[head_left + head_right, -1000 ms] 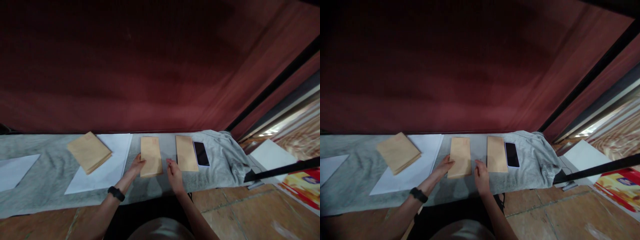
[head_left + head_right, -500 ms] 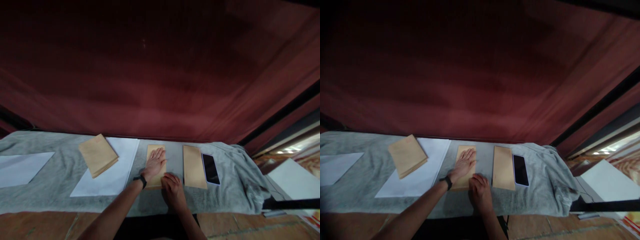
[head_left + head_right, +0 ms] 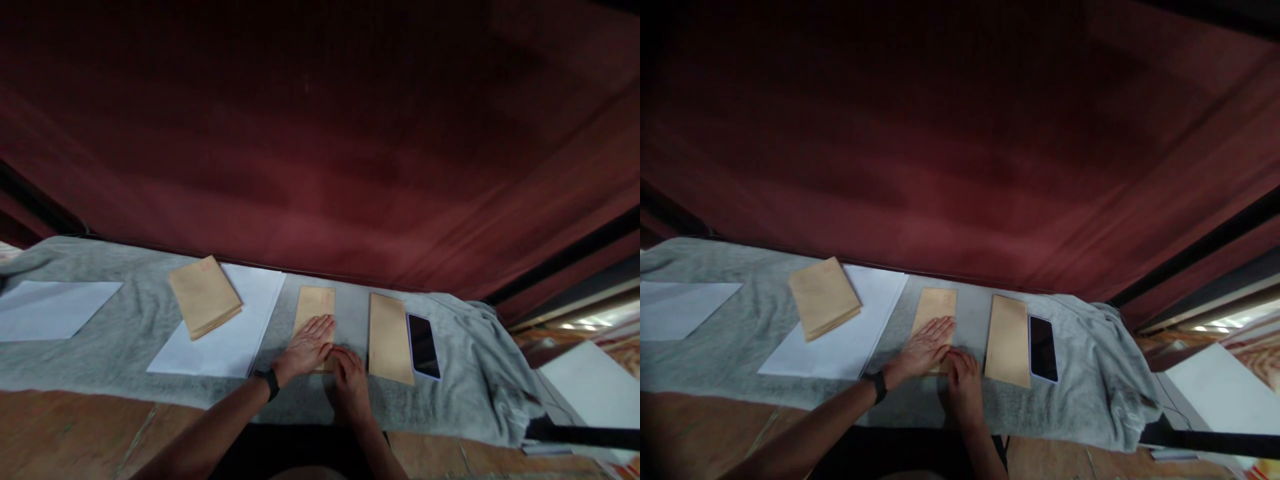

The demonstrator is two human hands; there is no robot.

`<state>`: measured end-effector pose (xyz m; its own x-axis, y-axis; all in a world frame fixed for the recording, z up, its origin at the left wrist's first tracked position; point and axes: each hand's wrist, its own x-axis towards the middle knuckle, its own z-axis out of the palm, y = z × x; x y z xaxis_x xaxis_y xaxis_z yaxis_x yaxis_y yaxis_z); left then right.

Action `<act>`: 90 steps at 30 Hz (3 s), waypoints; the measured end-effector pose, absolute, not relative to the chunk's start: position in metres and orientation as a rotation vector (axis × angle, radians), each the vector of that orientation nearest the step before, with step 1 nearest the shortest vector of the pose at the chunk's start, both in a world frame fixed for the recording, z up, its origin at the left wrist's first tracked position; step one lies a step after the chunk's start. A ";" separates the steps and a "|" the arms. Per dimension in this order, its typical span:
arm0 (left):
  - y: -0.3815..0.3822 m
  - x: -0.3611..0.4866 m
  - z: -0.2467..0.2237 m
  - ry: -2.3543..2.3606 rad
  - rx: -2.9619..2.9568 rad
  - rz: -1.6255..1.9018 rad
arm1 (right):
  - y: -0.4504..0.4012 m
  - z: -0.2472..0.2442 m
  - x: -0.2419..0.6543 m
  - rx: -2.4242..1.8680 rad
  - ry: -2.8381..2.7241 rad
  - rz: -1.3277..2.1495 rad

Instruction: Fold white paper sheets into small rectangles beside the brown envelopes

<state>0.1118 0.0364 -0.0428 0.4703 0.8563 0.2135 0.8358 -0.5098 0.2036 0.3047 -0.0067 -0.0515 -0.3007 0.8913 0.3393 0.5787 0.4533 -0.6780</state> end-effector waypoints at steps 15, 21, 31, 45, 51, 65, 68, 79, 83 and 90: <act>-0.035 0.097 -0.040 1.433 2.642 0.579 | 0.102 -0.039 0.228 -1.342 -2.525 0.258; -0.033 0.099 -0.036 1.450 2.624 0.641 | 0.127 -0.040 0.226 -1.504 -2.512 0.230; -0.037 0.093 -0.044 1.440 2.568 0.593 | 0.100 -0.050 0.255 -1.317 -2.586 0.210; -0.047 0.086 -0.047 1.444 2.583 0.653 | 0.029 -0.055 0.301 -0.980 -2.589 0.274; -0.046 0.088 -0.040 1.499 2.545 0.671 | 0.078 -0.051 0.284 -1.195 -2.513 0.207; -0.045 0.091 -0.028 1.514 2.497 0.679 | 0.090 -0.052 0.269 -1.269 -2.506 0.174; -0.045 0.094 -0.026 1.524 2.499 0.678 | 0.070 -0.050 0.275 -1.177 -2.545 0.200; -0.012 0.087 -0.021 1.481 2.389 0.701 | -0.017 -0.032 0.301 -0.959 -2.476 0.298; 0.035 0.097 -0.039 1.509 2.539 0.538 | -0.032 -0.029 0.303 -1.008 -2.414 0.354; 0.088 0.115 -0.053 1.642 2.493 0.558 | -0.029 -0.026 0.304 -0.999 -2.410 0.431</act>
<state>0.1148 0.0884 -0.0525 0.3497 0.9045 0.2443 0.8662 -0.4115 0.2835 0.3043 -0.0285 -0.0257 -0.6108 0.7248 0.3186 0.5694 0.6817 -0.4594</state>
